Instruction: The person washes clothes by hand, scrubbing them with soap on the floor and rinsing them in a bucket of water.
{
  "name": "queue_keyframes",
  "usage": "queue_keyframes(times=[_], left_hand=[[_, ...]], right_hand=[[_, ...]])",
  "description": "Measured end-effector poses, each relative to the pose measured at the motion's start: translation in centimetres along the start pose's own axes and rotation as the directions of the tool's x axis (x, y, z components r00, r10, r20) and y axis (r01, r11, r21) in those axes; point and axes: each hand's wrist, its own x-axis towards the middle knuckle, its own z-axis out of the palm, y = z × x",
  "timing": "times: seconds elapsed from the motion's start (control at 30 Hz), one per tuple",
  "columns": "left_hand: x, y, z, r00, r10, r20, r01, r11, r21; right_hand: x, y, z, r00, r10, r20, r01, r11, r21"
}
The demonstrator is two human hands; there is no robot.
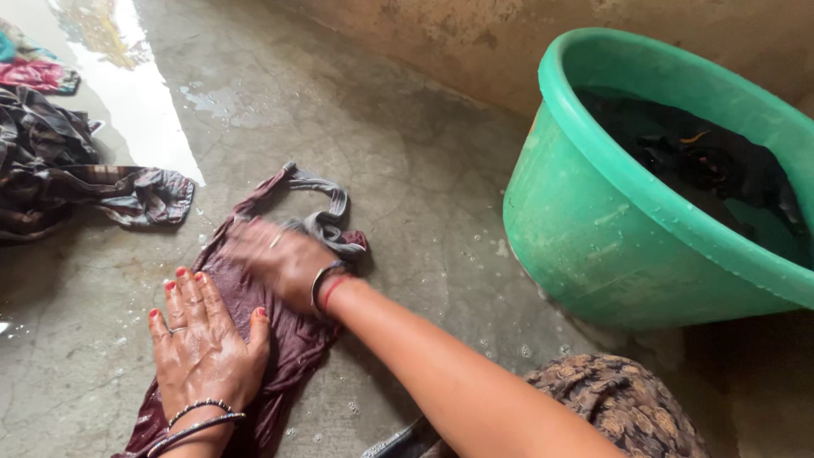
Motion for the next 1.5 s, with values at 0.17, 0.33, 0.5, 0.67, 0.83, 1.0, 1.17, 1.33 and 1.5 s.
queue_keyframes(times=[0.17,0.33,0.5,0.67,0.83,1.0,1.17,1.33,1.5], left_hand=[[0.0,0.5,-0.9,0.999,0.009,0.047,-0.020,0.972,0.232],[-0.1,0.0,-0.8,0.999,0.024,-0.049,-0.025,0.999,-0.021],[-0.1,0.2,-0.8,0.999,0.018,-0.043,-0.020,0.999,-0.035],[-0.1,0.0,-0.3,0.999,0.026,-0.039,-0.027,1.000,-0.015],[0.1,0.4,-0.6,0.999,0.017,-0.045,-0.018,1.000,-0.006],[0.8,0.4,-0.4,0.982,-0.024,0.188,-0.051,0.922,0.384],[-0.4,0.2,0.7,0.995,0.042,-0.093,-0.043,0.999,-0.007],[0.9,0.4,1.1,1.000,0.021,-0.018,-0.020,0.997,0.080],[0.0,0.1,0.4,0.992,0.073,-0.105,-0.071,0.997,0.020]], right_hand=[[2.7,-3.6,0.8,0.886,0.415,-0.207,-0.403,0.910,0.100],[3.3,-3.0,-1.1,0.988,0.150,-0.030,-0.147,0.984,0.097],[4.3,-4.8,-0.7,0.862,0.479,-0.164,-0.487,0.873,-0.011],[3.4,-5.2,-0.7,0.986,0.165,-0.014,-0.162,0.978,0.128],[5.5,-1.6,-0.6,0.562,0.663,-0.494,-0.672,0.715,0.196],[4.4,-4.4,1.9,0.942,0.229,-0.247,-0.190,0.967,0.172],[5.2,0.2,0.8,0.906,0.313,-0.286,-0.370,0.913,-0.173],[4.0,-4.4,2.1,0.994,-0.075,-0.082,0.086,0.985,0.151],[4.5,-0.7,-0.8,0.891,0.423,-0.164,-0.427,0.904,0.014]])
